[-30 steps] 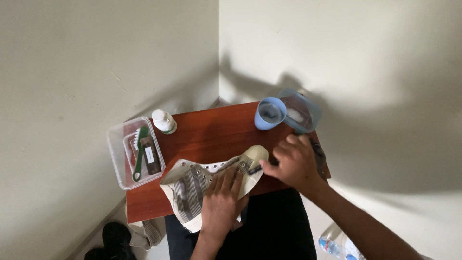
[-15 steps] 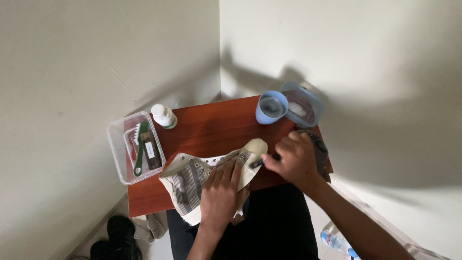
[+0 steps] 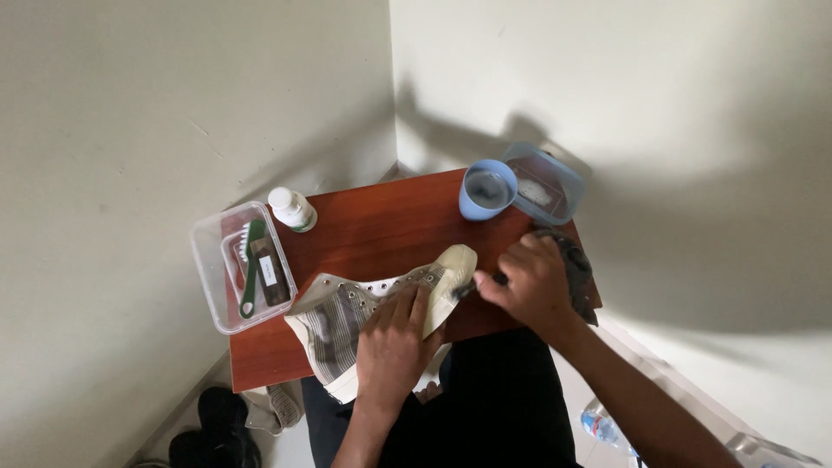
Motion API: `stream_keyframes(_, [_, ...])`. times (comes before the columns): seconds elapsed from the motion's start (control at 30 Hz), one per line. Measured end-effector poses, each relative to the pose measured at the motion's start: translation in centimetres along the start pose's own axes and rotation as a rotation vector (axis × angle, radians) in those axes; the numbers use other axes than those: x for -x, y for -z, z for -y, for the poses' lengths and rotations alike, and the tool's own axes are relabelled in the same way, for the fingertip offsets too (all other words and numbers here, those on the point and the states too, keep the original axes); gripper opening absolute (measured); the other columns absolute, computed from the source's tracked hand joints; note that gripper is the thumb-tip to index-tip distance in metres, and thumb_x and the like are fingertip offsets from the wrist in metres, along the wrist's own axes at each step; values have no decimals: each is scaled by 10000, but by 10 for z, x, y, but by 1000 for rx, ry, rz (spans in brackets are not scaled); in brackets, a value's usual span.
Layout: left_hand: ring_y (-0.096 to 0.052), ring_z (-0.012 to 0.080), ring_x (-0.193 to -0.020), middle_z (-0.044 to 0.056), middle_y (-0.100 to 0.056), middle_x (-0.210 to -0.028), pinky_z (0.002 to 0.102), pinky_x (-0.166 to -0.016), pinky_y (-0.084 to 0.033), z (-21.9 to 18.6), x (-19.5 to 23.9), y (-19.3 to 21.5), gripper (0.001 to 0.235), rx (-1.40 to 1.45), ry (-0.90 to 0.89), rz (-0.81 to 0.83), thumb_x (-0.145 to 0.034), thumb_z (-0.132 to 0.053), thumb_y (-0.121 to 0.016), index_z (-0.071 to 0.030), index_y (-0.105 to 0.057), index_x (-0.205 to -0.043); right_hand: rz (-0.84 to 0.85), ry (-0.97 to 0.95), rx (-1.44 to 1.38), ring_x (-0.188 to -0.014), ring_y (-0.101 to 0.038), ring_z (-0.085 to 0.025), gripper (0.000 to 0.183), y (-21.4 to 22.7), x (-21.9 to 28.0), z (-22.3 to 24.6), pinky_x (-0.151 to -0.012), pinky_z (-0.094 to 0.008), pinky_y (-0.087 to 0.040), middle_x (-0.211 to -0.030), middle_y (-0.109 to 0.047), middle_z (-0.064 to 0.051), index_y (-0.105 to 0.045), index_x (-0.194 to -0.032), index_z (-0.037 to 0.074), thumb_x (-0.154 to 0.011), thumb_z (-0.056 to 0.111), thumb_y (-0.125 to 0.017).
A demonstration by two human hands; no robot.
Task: The person cleans a single white high-top sneaker placed on a small wooden table. They use a brush dipped in water to scrub the upper and sole, then wipe the shoe with a cloth. The person repeats brushing and wiping across different areas of the shoe throughout the clip.
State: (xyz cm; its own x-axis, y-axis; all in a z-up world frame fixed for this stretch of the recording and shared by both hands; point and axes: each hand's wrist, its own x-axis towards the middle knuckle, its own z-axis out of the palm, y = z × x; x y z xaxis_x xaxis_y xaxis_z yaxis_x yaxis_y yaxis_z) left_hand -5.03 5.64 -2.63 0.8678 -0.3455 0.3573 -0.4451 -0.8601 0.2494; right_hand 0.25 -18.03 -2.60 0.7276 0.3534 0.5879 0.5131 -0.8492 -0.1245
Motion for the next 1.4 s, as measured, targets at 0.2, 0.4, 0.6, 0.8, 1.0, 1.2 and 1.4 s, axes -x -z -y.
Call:
stream_keyframes(0.2, [-714,248,-1046,55,-711,-1193,368,-793,-614,1,0,-2,575,-6,4,-6,-822,-377,-797,-104,-604,-1291,-24,-73,60,-647,-448,-250,496,-13,9,-20,-648,-425,-378,-572,-408,-37,-401,-578,101,-843,277,-782])
stream_keyframes(0.4, [-717,238,-1042,51,-714,-1215,367,-796,-619,3,2,-9,586,-19,8,4,-803,-387,-792,-110,-611,-1287,-10,-76,99,-666,-435,-221,549,-16,11,-30,-626,-412,-349,-544,-410,0,-395,-552,107,-848,337,-795])
stream_keyframes(0.6, [-716,249,-1048,64,-715,-1213,373,-811,-619,2,3,-11,574,-26,8,-7,-795,-350,-776,-94,-609,-1281,-6,16,-12,-635,-402,-233,521,-12,5,-11,-646,-426,-303,-579,-391,-22,-409,-570,117,-862,355,-768])
stream_keyframes(0.8, [-706,251,-1110,108,-727,-1185,397,-946,-583,-1,-3,1,493,15,-25,-80,-811,-281,-775,-42,-630,-1218,9,40,-9,-646,-427,-235,525,-7,1,8,-642,-407,-293,-566,-382,-17,-387,-557,108,-821,343,-775])
stream_keyframes(1.0, [-353,407,-1494,123,-548,-1476,628,-1242,-233,2,4,-5,645,-61,-31,1,-847,-427,-751,-35,-562,-1322,50,-26,40,-634,-403,-226,525,-6,1,0,-664,-425,-302,-548,-390,-17,-397,-557,110,-929,358,-673])
stream_keyframes(1.2, [-362,422,-1491,185,-573,-1466,691,-1206,-251,1,7,-5,689,-88,-37,-4,-794,-468,-807,-35,-597,-1287,89,-73,132,-720,-523,-253,516,-9,-11,-18,-680,-443,-363,-563,-449,-14,-453,-561,111,-937,353,-711])
stream_keyframes(1.4, [-330,415,-1511,173,-550,-1494,703,-1207,-228,0,12,-10,745,-115,-37,8,-746,-492,-826,-60,-576,-1299,115,-61,222,-744,-554,-238,513,-17,-12,-31,-715,-418,-411,-600,-529,7,-498,-563,114,-920,396,-734])
